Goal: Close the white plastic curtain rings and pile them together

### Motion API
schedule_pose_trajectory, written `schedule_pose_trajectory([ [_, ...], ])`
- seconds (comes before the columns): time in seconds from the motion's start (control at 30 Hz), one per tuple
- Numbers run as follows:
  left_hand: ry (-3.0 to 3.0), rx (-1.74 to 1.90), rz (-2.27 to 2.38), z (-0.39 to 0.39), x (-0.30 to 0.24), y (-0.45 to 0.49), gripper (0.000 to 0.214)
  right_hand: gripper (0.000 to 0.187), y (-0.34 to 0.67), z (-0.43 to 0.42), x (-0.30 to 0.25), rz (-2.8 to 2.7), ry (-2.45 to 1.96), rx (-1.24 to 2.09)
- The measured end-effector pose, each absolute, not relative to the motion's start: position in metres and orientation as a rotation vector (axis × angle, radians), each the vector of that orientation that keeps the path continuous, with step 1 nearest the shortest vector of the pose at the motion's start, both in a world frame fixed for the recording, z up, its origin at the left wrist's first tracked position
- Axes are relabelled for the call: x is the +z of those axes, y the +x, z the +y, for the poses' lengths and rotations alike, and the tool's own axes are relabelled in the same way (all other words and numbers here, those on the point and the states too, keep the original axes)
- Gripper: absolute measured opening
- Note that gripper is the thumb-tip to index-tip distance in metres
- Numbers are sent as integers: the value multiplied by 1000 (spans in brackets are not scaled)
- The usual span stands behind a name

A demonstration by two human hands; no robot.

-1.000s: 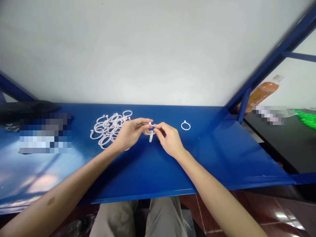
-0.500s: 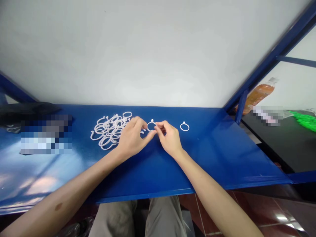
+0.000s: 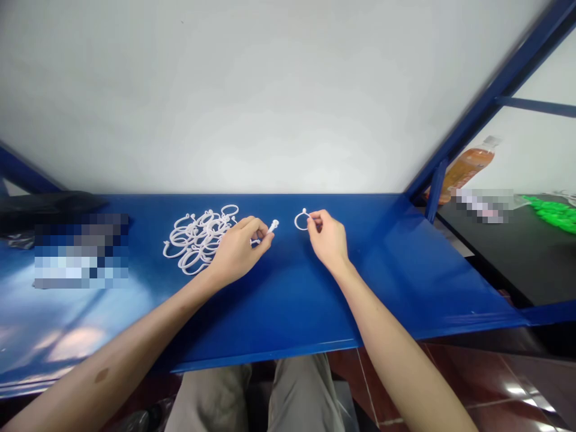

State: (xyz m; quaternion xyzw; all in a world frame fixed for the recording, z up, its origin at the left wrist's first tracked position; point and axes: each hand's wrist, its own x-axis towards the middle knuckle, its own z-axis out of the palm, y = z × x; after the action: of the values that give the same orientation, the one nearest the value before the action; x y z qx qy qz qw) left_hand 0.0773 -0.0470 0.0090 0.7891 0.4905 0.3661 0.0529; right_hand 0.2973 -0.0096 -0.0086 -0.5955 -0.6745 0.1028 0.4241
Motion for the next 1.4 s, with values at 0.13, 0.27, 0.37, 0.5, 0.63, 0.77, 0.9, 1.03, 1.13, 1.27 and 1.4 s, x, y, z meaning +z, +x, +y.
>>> schedule_pose_trajectory([
  [0.13, 2473, 1069, 1519, -44, 7, 74, 12, 21, 325, -1, -2, -1659, -1730, 7],
  [0.27, 2642, 980, 1558, -42, 5, 72, 14, 23, 339, -1, 3, -1610, -1892, -112],
  [0.37, 2733, 928, 1570, -40, 4, 71, 15, 23, 343, -1, 3, -1545, -1957, -98],
  [0.5, 2788, 899, 1563, -39, 2, 69, 15, 21, 346, 2, -1, -1525, -2001, -81],
  [0.63, 2816, 876, 1529, -39, 1, 69, 15, 22, 348, 4, -3, -1544, -1986, -116],
  [0.77, 2861, 871, 1489, -39, 2, 70, 15, 24, 337, -1, 1, -1632, -1772, -152],
  [0.9, 2942, 904, 1395, -41, 3, 71, 17, 26, 306, -15, 5, -1783, -1365, 263],
  [1.03, 3071, 894, 1297, -43, 4, 72, 22, 26, 274, -33, 2, -1806, -1100, 796],
  [1.13, 3121, 926, 1280, -44, 5, 74, 23, 22, 263, -39, -2, -1738, -1042, 880],
  [1.27, 3084, 1120, 1258, -45, 5, 76, 20, 20, 265, -36, -6, -1677, -1047, 782],
  [1.4, 2790, 1360, 1512, -45, 6, 78, 24, 18, 270, -33, -6, -1695, -1077, 654],
])
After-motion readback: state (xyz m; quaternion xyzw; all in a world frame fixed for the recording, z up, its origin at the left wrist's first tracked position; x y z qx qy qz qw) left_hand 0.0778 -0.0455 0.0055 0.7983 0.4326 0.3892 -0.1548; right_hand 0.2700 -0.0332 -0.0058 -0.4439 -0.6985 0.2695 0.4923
